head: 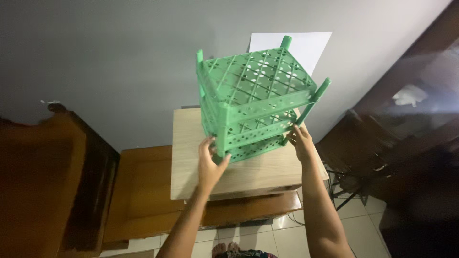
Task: The person assembles a green plastic basket by inserting cylindrical rods into the corners of the basket base and then stacking a second basket on top. They secure the structure by inserting additional rods through the stacked baskets.
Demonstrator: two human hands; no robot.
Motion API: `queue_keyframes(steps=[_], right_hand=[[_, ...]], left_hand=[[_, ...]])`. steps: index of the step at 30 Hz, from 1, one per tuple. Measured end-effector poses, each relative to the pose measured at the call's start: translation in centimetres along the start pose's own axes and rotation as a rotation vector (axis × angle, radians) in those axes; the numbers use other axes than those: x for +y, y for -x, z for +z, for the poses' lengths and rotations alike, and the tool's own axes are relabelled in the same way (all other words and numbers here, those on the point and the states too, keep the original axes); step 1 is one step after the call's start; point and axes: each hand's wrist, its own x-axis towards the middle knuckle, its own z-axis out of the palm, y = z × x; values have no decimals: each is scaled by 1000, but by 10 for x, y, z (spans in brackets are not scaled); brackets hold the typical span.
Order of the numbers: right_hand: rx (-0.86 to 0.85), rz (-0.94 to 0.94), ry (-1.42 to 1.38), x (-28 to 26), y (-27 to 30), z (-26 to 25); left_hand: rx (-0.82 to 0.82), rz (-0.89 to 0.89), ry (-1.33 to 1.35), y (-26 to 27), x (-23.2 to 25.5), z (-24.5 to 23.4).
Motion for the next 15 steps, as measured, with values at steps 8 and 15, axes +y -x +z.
queue_keyframes(steps=[8, 15], right_hand=[[42, 191, -9, 7, 6, 14], [-83, 57, 28, 26, 22, 5]], left_hand=[[-143, -298, -348, 41, -41, 11], [-231, -436, -312, 27, -41, 0]])
